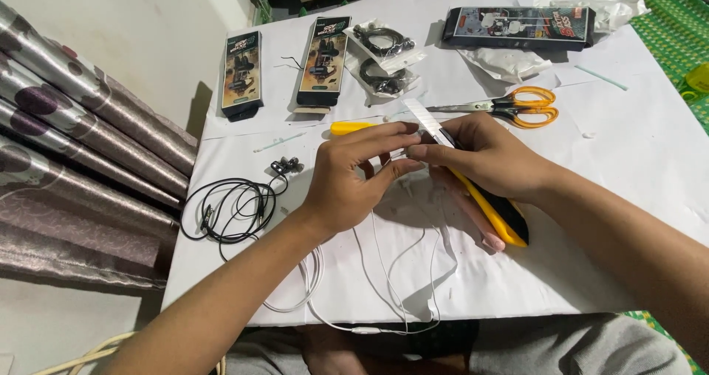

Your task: The person is using a utility knife to carefully trim and cut small plastic components on a white workspace.

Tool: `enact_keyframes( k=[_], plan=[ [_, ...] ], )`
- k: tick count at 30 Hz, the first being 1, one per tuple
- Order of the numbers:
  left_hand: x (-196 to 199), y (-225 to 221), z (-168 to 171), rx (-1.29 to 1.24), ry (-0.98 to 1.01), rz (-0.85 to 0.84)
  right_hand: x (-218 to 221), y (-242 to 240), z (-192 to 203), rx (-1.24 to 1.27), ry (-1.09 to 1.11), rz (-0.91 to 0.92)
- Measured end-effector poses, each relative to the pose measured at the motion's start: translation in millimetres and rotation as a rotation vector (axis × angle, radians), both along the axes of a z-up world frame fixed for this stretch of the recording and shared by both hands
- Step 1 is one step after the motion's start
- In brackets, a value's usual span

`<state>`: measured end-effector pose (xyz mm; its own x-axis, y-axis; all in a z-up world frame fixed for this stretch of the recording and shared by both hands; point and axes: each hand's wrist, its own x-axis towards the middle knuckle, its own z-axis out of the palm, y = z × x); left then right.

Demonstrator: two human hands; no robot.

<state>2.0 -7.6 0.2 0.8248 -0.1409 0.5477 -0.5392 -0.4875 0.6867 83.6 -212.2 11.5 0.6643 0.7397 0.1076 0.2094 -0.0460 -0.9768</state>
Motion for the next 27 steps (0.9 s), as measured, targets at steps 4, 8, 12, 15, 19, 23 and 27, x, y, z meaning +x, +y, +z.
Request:
enact_keyframes(
  k=[4, 8, 12, 15, 19, 23, 27],
  plan=[
    [0.4, 0.2, 1.5, 0.0, 0.019, -0.013, -0.6, -0.1, 0.0, -0.001, 0.003, -0.001],
    [1.4, 0.2, 0.4, 0.005, 0.009, 0.012, -3.7, 0.7, 1.8, 0.001, 0.016, -0.024],
    [0.5, 0.2, 5.4, -0.006, 0.006, 0.04, -2.2, 1.0, -1.0, 0.007, 0.034, -0.029],
    [-1.8, 1.3, 5.3, -0.013, 0.004, 0.049, -1.9, 1.3, 0.2, -0.003, 0.027, -0.032],
    [0.1, 5.0, 1.9, -0.054, 0.027, 0.051, -3.8, 1.0, 1.8, 0.007, 0.045, -0.038],
    [-0.2, 6.5, 2.2, -0.16, 0.101, 0.049, -1.8, 0.5, -1.7, 0.048, 0.078, -0.025],
    [4.0, 6.8, -5.1, -0.265, 0.176, 0.051, 0.6, -1.3, -4.7, 0.071, 0.084, -0.006]
  ],
)
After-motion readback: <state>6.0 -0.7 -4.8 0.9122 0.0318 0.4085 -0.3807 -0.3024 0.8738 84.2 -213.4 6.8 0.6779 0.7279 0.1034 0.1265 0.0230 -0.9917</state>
